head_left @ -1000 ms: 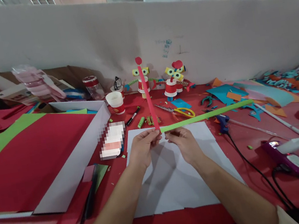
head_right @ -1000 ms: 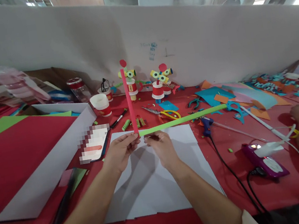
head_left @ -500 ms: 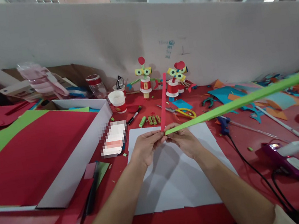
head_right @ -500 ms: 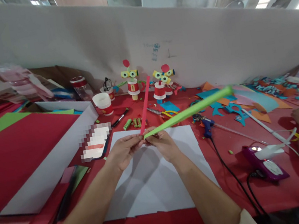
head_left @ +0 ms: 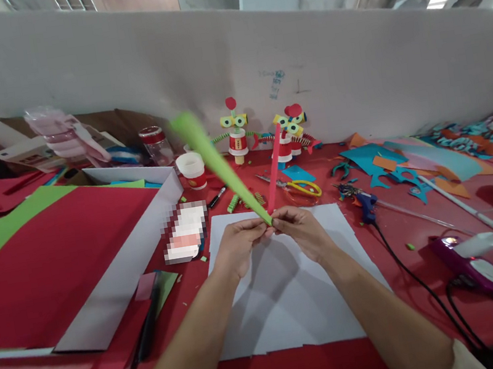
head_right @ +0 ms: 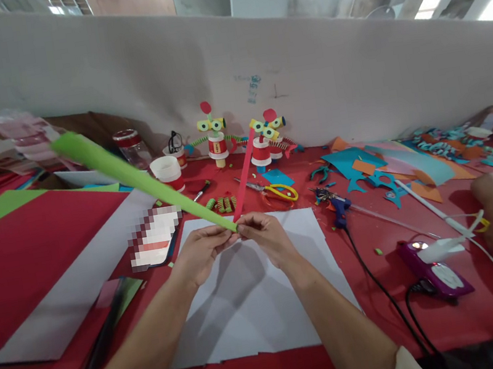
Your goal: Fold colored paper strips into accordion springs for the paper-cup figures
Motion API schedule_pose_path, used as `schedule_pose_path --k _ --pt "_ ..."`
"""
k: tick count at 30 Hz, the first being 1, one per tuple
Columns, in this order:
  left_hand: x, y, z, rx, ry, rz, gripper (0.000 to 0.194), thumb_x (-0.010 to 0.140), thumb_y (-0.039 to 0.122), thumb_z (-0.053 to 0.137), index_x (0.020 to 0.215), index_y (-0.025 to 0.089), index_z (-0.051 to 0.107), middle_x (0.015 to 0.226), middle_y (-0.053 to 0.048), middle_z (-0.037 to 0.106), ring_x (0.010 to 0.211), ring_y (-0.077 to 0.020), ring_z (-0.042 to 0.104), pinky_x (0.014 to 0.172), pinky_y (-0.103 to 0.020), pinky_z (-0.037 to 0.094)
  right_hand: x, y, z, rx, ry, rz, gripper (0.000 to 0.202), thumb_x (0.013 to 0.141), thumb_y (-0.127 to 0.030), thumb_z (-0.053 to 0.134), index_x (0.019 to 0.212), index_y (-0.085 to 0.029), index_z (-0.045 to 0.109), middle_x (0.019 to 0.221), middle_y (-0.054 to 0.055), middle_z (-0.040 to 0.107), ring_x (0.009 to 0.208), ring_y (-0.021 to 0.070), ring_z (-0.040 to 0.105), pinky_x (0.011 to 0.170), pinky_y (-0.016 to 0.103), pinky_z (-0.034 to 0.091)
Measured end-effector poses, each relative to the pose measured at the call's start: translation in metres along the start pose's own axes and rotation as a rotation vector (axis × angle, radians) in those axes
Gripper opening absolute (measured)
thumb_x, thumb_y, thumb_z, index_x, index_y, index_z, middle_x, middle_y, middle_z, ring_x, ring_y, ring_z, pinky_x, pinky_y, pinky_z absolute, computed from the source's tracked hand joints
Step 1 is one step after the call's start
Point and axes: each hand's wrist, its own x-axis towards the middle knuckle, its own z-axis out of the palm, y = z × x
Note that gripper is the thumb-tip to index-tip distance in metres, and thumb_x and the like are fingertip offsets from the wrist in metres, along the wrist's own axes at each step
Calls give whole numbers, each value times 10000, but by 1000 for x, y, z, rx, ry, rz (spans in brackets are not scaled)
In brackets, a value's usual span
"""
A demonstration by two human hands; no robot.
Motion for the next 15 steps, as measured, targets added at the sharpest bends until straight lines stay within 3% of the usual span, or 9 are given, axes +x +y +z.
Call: schedule_pose_path --k 10,15 --pt "2 0 2 18 -43 31 122 546 102 706 658 125 749 708 -67 728 711 -157 663 850 -306 507 -1 -6 3 -80 101 -40 138 638 -316 740 727 -216 706 667 -8 665 649 140 558 652 281 434" --pt "-1 -1 6 17 -33 38 148 522 123 756 670 125 745 708 -63 726 729 -165 656 836 -312 501 -2 -5 4 -109 134 -92 144 650 -300 731 712 -210 639 628 -31 607 606 125 530 611 268 413"
